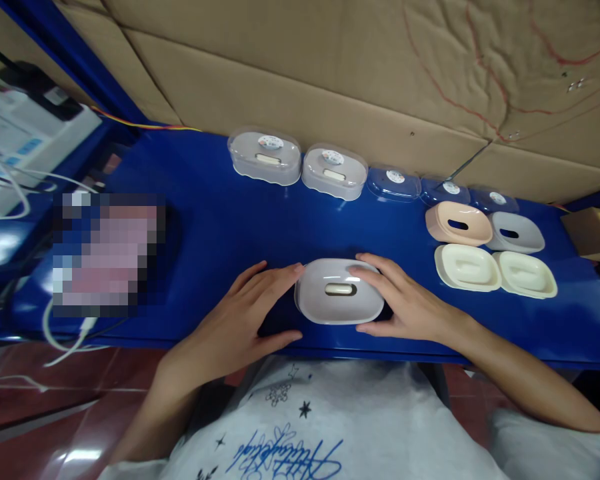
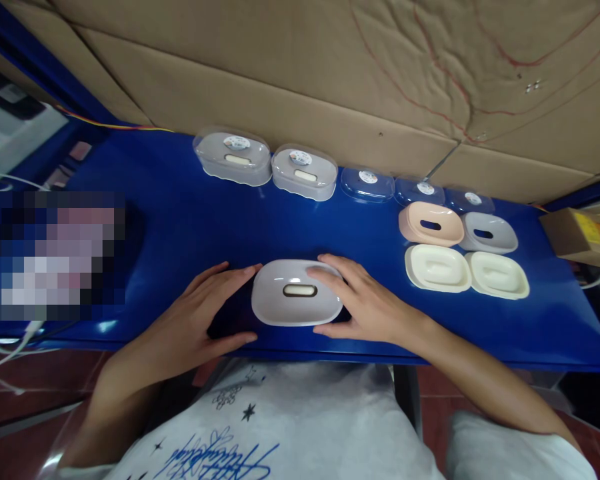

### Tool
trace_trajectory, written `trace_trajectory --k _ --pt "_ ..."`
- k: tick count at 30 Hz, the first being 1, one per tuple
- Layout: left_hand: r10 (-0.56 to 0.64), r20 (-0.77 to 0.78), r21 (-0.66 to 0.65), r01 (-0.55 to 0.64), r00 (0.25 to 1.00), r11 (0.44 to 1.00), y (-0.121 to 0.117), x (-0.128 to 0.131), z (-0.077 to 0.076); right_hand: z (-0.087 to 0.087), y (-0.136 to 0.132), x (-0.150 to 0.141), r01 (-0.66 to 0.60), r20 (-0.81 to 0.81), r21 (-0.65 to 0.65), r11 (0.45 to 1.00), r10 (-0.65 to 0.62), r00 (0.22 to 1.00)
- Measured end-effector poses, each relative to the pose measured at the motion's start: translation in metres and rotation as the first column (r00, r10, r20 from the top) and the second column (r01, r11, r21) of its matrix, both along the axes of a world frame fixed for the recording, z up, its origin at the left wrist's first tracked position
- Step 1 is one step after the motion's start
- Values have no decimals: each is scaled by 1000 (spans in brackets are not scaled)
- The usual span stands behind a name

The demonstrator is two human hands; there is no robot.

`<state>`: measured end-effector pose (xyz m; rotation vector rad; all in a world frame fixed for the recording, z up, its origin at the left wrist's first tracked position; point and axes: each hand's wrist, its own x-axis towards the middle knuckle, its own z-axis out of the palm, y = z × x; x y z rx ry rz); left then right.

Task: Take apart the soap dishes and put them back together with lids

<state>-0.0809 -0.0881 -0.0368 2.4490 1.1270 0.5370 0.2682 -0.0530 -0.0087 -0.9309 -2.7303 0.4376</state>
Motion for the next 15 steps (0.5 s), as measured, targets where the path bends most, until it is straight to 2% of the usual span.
trace_trajectory --k 4,9,15 --pt "-4 7 2 4 1000 1000 0 0 0 0 0 0 -7 5 -16 1000 7 1000" --pt "-40 6 18 40 999 999 1 0 3 3 -4 -4 -77 -1 -64 995 77 997" --pt "-76 4 46 76 997 996 0 -1 7 1 -8 -8 -117 -18 -24 993 116 993"
